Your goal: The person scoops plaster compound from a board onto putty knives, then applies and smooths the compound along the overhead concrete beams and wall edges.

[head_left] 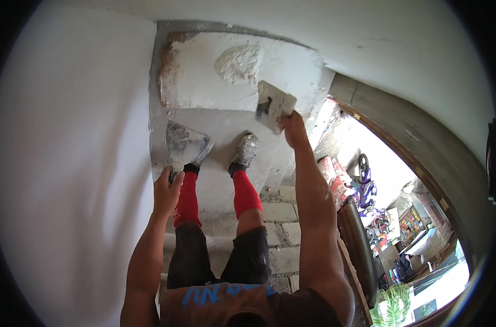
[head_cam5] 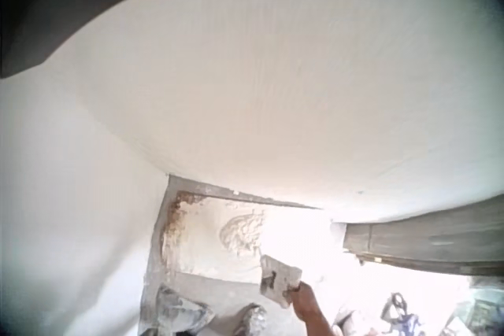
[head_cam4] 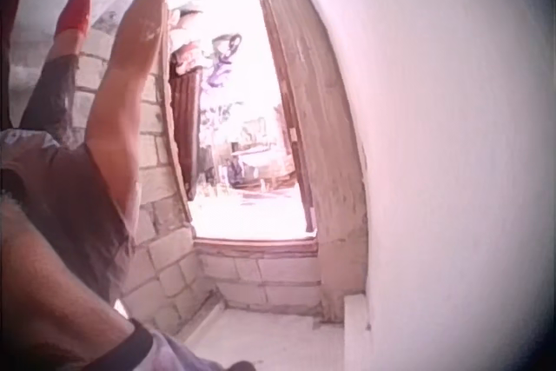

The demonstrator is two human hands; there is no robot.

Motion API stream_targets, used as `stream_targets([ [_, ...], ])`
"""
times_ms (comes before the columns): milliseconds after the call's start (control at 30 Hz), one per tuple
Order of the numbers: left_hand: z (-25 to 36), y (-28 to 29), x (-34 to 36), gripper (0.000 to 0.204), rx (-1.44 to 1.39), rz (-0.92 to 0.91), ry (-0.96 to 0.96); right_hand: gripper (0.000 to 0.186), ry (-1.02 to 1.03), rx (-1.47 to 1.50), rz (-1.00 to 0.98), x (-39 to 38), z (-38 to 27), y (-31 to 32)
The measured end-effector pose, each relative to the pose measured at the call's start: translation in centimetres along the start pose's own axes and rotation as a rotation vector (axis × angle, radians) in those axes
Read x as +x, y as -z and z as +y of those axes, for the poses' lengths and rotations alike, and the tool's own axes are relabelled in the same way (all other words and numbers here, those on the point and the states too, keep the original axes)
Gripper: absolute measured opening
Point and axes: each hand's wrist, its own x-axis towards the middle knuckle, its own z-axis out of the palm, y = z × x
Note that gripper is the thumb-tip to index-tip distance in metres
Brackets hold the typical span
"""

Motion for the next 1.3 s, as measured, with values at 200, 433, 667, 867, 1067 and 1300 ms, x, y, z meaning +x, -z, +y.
stream_targets([
  [200, 8.0, 3.5, -4.5, 0.025, -0.101, -0.104, -0.202, 0.019, 0.334, 0.703, 0.037, -17.0, -11.5, 2.9],
  [433, 18.9, 10.0, -13.9, 0.028, -0.136, -0.426, -0.439, 0.033, 1.094, -0.017, 0.237, -34.6, -24.2, 3.8],
  [667, 25.7, 14.7, -23.9, 0.024, -0.091, -0.729, -0.665, 0.042, 1.045, -0.245, 0.520, -44.1, -24.9, 4.3],
  [867, 28.0, 15.9, -30.7, 0.017, 0.029, -0.803, -0.855, 0.035, 0.864, -0.322, 0.872, -51.6, -23.4, 6.7],
  [1067, 29.1, 13.5, -36.0, 0.017, -0.046, -0.990, -0.925, 0.025, 0.853, 0.575, 1.125, -57.5, -13.4, 7.6],
  [1300, 24.6, 6.5, -37.6, 0.023, 0.117, -1.034, -1.094, 0.032, 0.888, 1.535, 0.781, -67.8, -7.0, 2.0],
])
